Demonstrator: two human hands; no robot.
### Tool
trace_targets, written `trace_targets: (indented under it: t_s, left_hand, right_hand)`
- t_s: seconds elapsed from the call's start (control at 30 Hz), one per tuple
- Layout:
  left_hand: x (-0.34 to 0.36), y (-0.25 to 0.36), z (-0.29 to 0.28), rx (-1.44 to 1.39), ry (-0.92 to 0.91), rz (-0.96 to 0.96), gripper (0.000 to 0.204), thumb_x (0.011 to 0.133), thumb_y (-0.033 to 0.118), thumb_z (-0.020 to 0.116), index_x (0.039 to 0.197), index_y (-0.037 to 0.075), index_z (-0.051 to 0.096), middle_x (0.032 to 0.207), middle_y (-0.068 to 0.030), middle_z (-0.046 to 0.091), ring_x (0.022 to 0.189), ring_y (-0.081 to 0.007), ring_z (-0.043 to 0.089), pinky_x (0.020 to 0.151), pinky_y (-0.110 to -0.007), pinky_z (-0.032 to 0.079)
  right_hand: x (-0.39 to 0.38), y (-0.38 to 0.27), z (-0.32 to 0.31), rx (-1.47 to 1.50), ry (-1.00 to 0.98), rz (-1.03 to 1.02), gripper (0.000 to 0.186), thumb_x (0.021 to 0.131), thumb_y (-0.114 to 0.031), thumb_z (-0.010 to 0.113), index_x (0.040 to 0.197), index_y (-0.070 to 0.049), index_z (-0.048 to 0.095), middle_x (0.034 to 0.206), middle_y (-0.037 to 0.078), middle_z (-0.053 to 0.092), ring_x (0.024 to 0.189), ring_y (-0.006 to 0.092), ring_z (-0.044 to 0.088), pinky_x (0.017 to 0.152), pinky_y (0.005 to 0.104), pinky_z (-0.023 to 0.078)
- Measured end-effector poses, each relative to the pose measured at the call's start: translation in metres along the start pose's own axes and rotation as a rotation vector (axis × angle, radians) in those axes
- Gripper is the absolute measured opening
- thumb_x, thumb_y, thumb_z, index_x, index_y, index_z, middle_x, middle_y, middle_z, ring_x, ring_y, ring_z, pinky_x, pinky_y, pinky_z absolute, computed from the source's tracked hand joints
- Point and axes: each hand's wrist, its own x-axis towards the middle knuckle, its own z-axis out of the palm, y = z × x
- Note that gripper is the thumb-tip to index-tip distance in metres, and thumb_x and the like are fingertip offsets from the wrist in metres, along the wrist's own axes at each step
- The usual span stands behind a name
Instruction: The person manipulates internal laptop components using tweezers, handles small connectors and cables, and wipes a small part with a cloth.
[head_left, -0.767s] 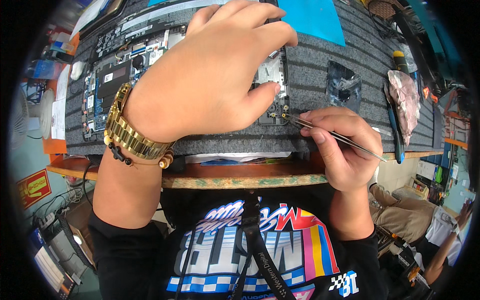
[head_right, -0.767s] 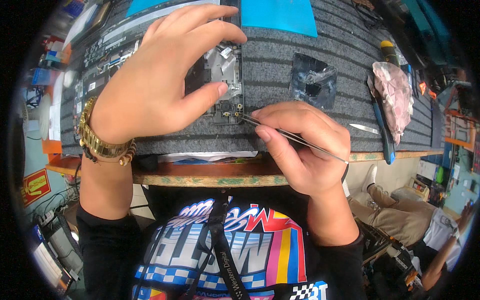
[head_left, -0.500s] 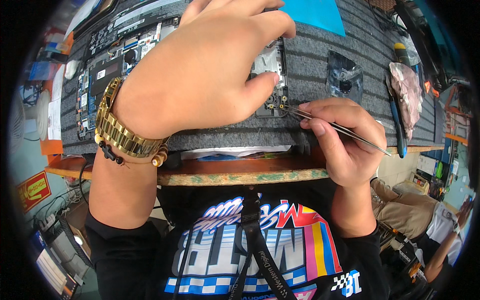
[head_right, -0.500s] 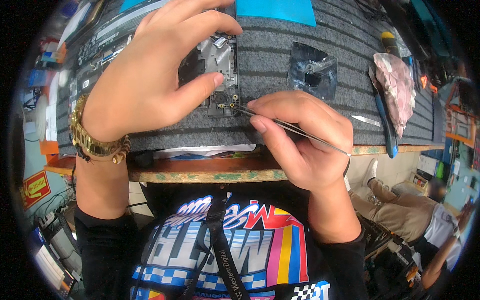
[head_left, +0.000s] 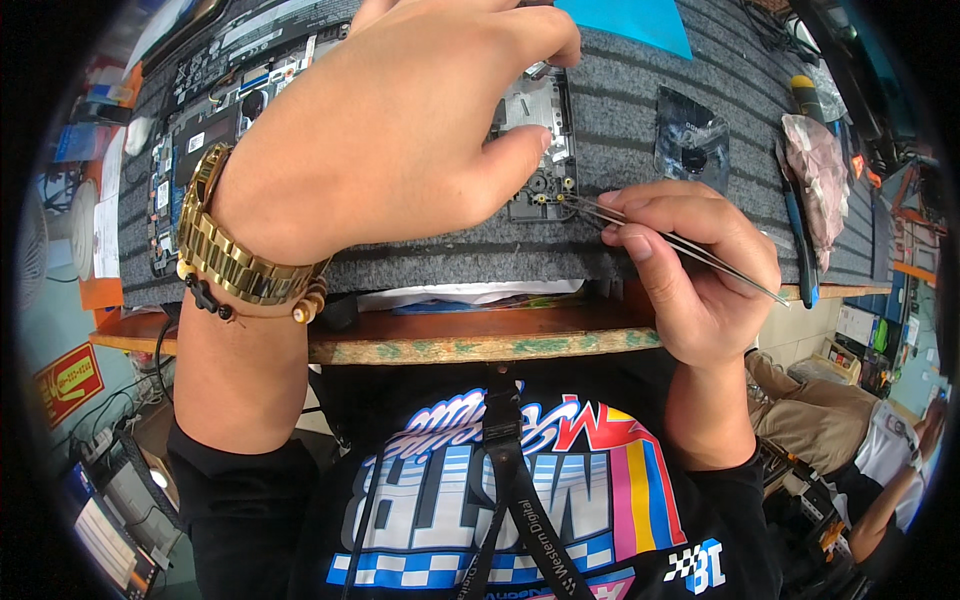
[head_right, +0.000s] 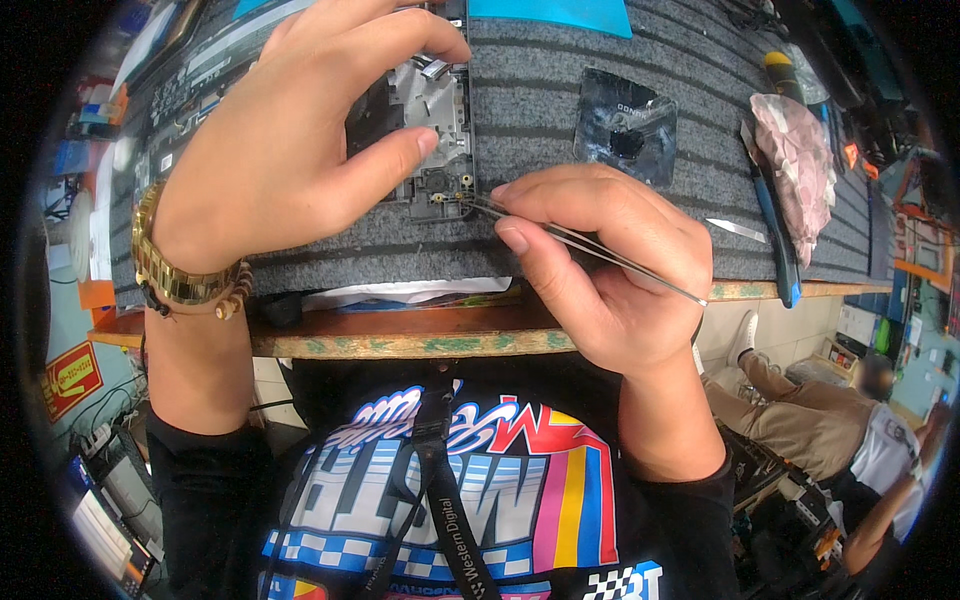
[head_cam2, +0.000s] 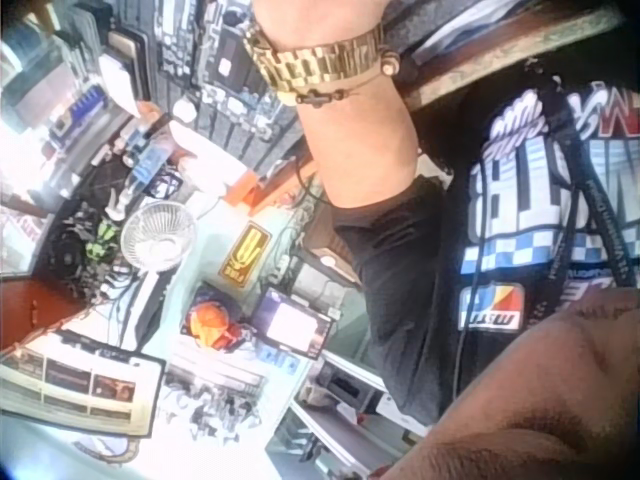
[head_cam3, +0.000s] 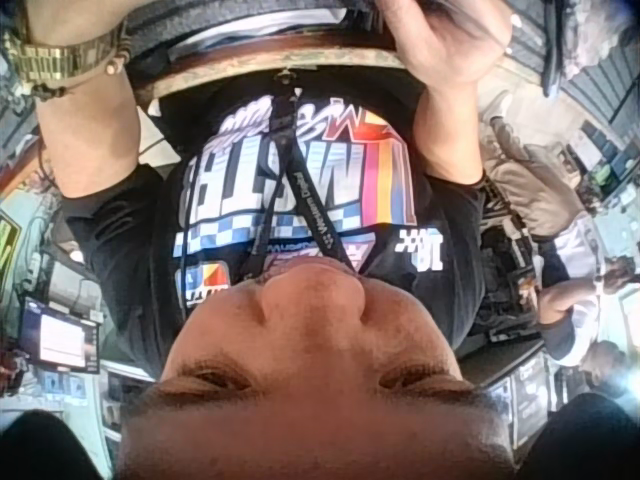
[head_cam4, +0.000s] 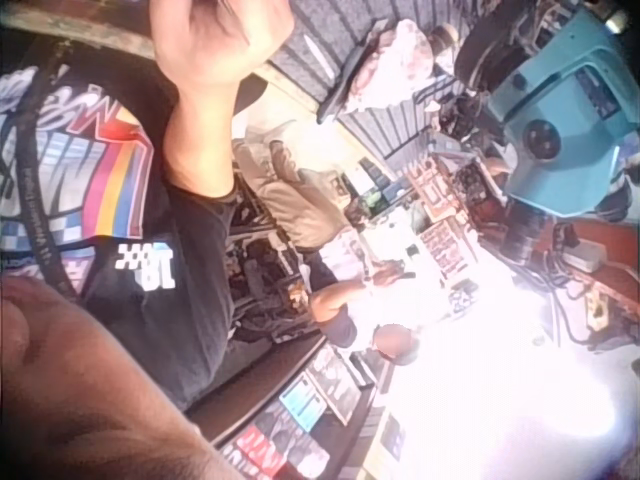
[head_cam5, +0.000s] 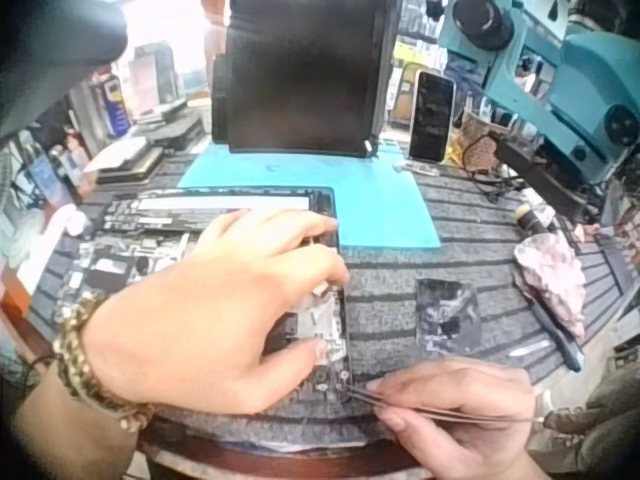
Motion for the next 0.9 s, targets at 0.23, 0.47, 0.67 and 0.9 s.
trace_targets:
  t_s: [0.23,0.47,0.67,0.9]
  left_hand:
    - [-0.002,-0.005,0.004,-0.009,0.042,0.021,0.045,0.092,0.022,0.075,0.128,-0.004,0.067,0.148,-0.0315,0.057,0.141,-0.0489,0.053,0.120,-0.056,0.040]
    - [0.000,-0.002,0.002,0.067,0.003,-0.007,0.044,0.092,0.022,0.074,0.128,-0.003,0.067,0.148,-0.0325,0.057,0.141,-0.0496,0.052,0.120,-0.057,0.040]
    - [-0.003,-0.001,0.001,0.031,0.050,0.021,0.044,0.092,0.021,0.074,0.128,-0.003,0.067,0.147,-0.0313,0.058,0.140,-0.0484,0.053,0.119,-0.056,0.040]
    - [-0.003,-0.003,0.003,0.006,0.070,0.035,0.044,0.091,0.021,0.075,0.126,-0.004,0.067,0.145,-0.0303,0.058,0.140,-0.0467,0.054,0.119,-0.054,0.041]
  right_hand:
    - [0.000,-0.002,0.000,-0.015,-0.012,-0.010,0.012,0.087,0.008,0.084,0.097,0.006,0.076,0.094,0.020,0.081,0.086,0.0292,0.080,0.079,0.0348,0.063]
    - [0.001,0.001,-0.002,-0.029,-0.020,-0.058,0.012,0.088,0.008,0.084,0.097,0.006,0.076,0.094,0.020,0.081,0.086,0.0294,0.081,0.080,0.0347,0.063]
    - [-0.001,-0.001,-0.001,-0.028,-0.029,-0.012,0.012,0.089,0.007,0.084,0.098,0.006,0.076,0.096,0.020,0.082,0.087,0.0291,0.081,0.080,0.0346,0.063]
    - [-0.002,-0.001,-0.002,-0.025,-0.028,-0.005,0.012,0.089,0.007,0.084,0.098,0.005,0.077,0.096,0.020,0.082,0.088,0.0285,0.081,0.080,0.0346,0.063]
